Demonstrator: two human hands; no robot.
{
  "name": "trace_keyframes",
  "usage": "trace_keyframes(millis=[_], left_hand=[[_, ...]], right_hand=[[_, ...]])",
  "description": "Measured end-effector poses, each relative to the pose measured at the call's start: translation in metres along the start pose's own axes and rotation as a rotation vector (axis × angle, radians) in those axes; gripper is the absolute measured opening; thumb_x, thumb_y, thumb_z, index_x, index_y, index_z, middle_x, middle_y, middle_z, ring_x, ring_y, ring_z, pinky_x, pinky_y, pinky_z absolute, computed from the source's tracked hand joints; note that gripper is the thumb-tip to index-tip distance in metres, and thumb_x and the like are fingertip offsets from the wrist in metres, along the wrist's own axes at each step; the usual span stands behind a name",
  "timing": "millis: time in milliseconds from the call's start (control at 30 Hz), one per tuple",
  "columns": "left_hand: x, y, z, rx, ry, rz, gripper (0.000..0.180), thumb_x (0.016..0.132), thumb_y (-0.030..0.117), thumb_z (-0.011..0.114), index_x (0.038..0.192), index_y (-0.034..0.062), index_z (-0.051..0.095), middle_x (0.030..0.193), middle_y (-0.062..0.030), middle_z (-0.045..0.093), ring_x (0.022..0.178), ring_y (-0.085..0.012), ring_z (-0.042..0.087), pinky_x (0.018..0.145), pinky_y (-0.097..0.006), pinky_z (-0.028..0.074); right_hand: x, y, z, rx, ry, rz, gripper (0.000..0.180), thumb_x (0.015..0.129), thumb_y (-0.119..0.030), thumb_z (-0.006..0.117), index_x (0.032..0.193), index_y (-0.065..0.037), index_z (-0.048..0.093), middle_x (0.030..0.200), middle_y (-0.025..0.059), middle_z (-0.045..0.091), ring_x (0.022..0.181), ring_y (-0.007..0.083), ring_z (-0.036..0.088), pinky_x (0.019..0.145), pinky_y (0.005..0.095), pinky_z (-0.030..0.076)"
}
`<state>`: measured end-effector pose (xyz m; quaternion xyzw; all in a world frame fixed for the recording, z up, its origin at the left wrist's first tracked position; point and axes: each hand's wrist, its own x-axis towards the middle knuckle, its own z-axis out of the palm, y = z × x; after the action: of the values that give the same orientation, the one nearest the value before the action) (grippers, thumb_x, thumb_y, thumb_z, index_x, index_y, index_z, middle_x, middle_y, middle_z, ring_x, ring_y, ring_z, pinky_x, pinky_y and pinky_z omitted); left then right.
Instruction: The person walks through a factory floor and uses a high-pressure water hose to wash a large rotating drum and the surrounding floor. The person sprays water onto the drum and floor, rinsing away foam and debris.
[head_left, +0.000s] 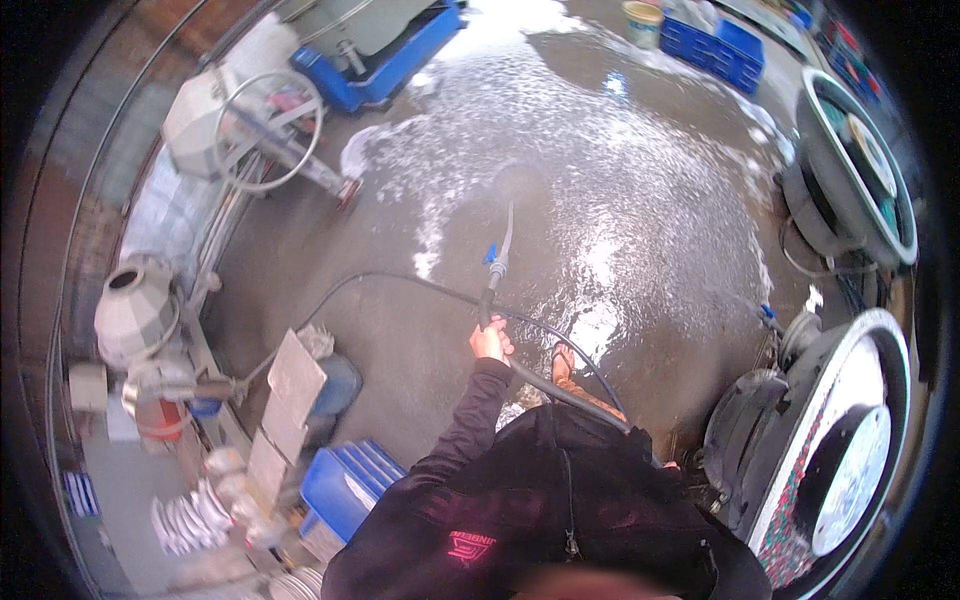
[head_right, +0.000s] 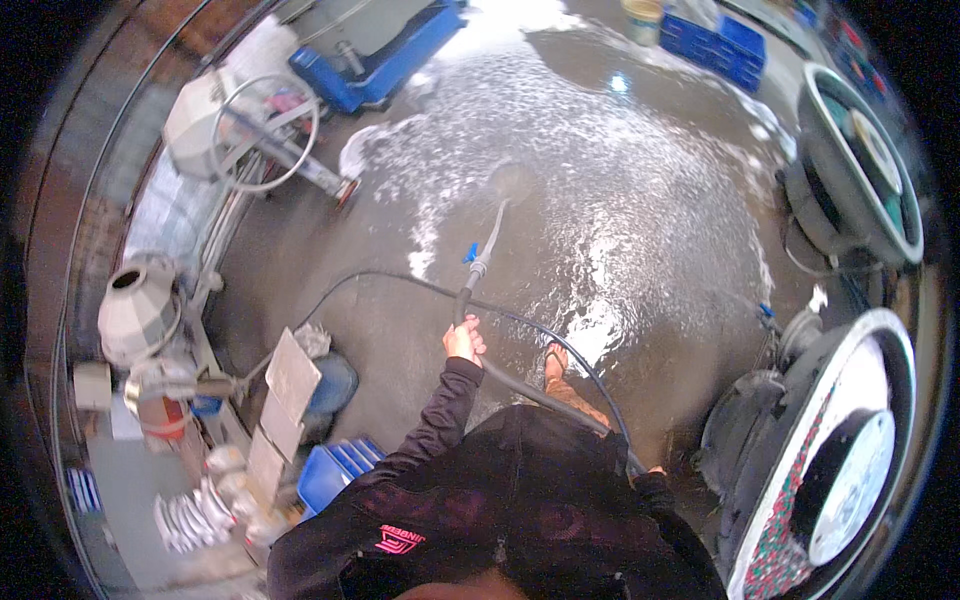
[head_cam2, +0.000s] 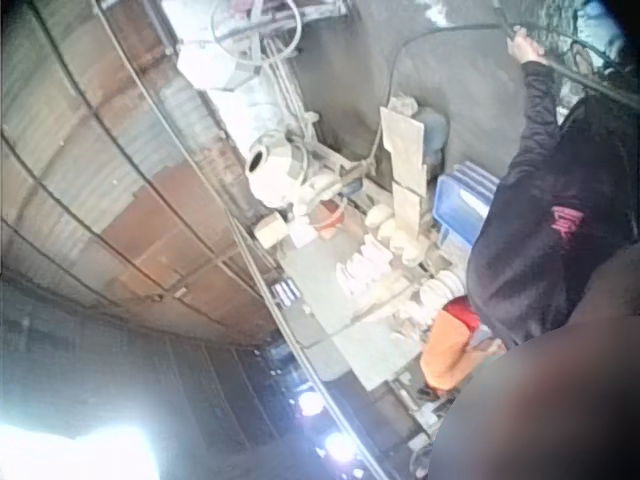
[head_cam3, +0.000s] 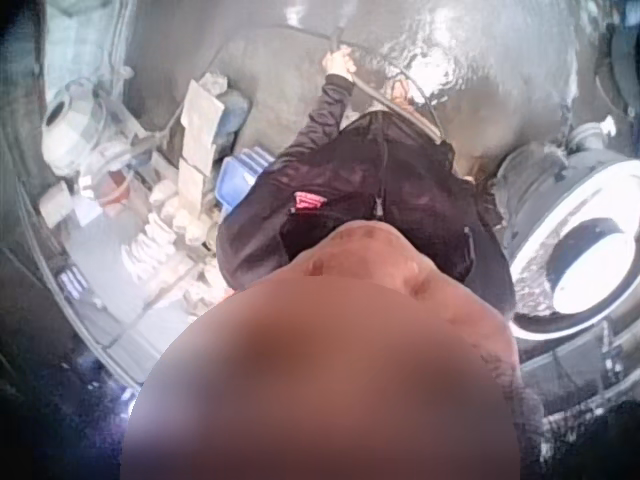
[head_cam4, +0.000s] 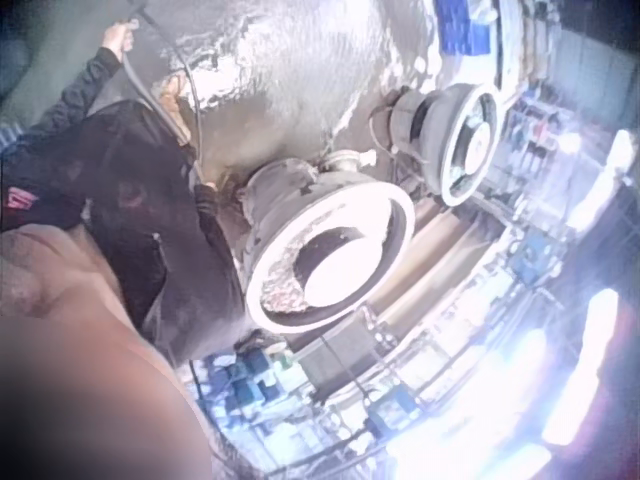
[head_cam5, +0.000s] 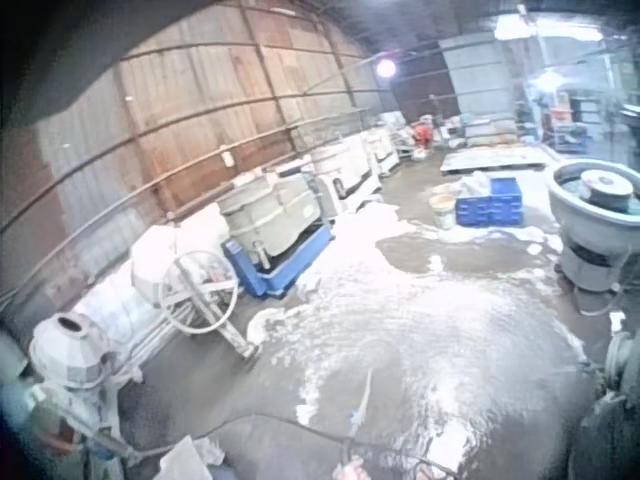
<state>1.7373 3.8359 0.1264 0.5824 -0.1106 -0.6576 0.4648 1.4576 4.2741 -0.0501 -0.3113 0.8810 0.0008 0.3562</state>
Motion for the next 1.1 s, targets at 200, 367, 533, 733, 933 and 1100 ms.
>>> trace_keyframes(millis=[200,367,533,733,933,1100], left_hand=[[0.072,0.016,0.093,0.245,-0.064,0.027,0.013,0.075,0.004,0.055,0.086,0.0066,0.049,0.049,0.0027,0.033,0.035,-0.0080,0.030,0.031,-0.025,0.023],[0.121,0.026,0.166,0.598,-0.232,0.039,0.009,0.074,0.003,0.053,0.080,0.0040,0.046,0.049,0.0003,0.034,0.035,-0.0111,0.033,0.031,-0.028,0.031],[0.155,-0.010,0.234,0.776,-0.395,-0.190,0.011,0.071,0.000,0.054,0.068,0.0030,0.043,0.052,-0.0020,0.035,0.037,-0.0116,0.032,0.034,-0.030,0.030],[0.206,-0.046,0.263,0.686,-0.598,-0.454,0.015,0.074,0.001,0.056,0.087,-0.0013,0.050,0.050,-0.0002,0.035,0.036,-0.0120,0.033,0.034,-0.027,0.029],[0.303,-0.065,0.288,0.175,-0.562,-0.448,0.024,0.080,0.019,0.051,0.097,0.0025,0.052,0.058,-0.0004,0.040,0.042,-0.0123,0.036,0.040,-0.028,0.031],[0.374,0.002,0.350,0.082,-0.126,-0.360,0.018,0.076,0.009,0.054,0.093,0.0048,0.051,0.056,0.0009,0.040,0.041,-0.0108,0.035,0.038,-0.027,0.031]], right_hand=[[0.017,-0.057,-0.033,-0.018,-0.013,0.023,0.034,0.060,-0.029,0.068,0.080,-0.002,0.065,0.080,0.0237,0.061,0.080,0.0349,0.061,0.070,0.0419,0.050],[0.051,-0.103,-0.045,0.157,-0.106,0.420,0.036,0.060,-0.029,0.067,0.084,-0.003,0.063,0.089,0.0206,0.061,0.089,0.0339,0.060,0.078,0.0402,0.049],[0.074,-0.102,-0.031,0.181,0.123,0.550,0.030,0.060,-0.027,0.065,0.081,-0.006,0.066,0.077,0.0185,0.063,0.079,0.0335,0.062,0.075,0.0396,0.050],[0.070,-0.102,-0.005,0.176,0.376,0.520,0.027,0.056,-0.023,0.065,0.081,-0.013,0.061,0.081,0.0144,0.061,0.082,0.0332,0.058,0.072,0.0424,0.046],[0.100,-0.134,-0.046,0.192,0.597,0.431,0.028,0.051,-0.022,0.064,0.075,-0.008,0.058,0.071,0.0154,0.058,0.069,0.0377,0.056,0.065,0.0470,0.045],[0.177,-0.231,-0.133,0.097,0.630,0.542,0.024,0.056,-0.019,0.059,0.078,-0.011,0.065,0.074,0.0162,0.061,0.069,0.0375,0.058,0.067,0.0462,0.045]])
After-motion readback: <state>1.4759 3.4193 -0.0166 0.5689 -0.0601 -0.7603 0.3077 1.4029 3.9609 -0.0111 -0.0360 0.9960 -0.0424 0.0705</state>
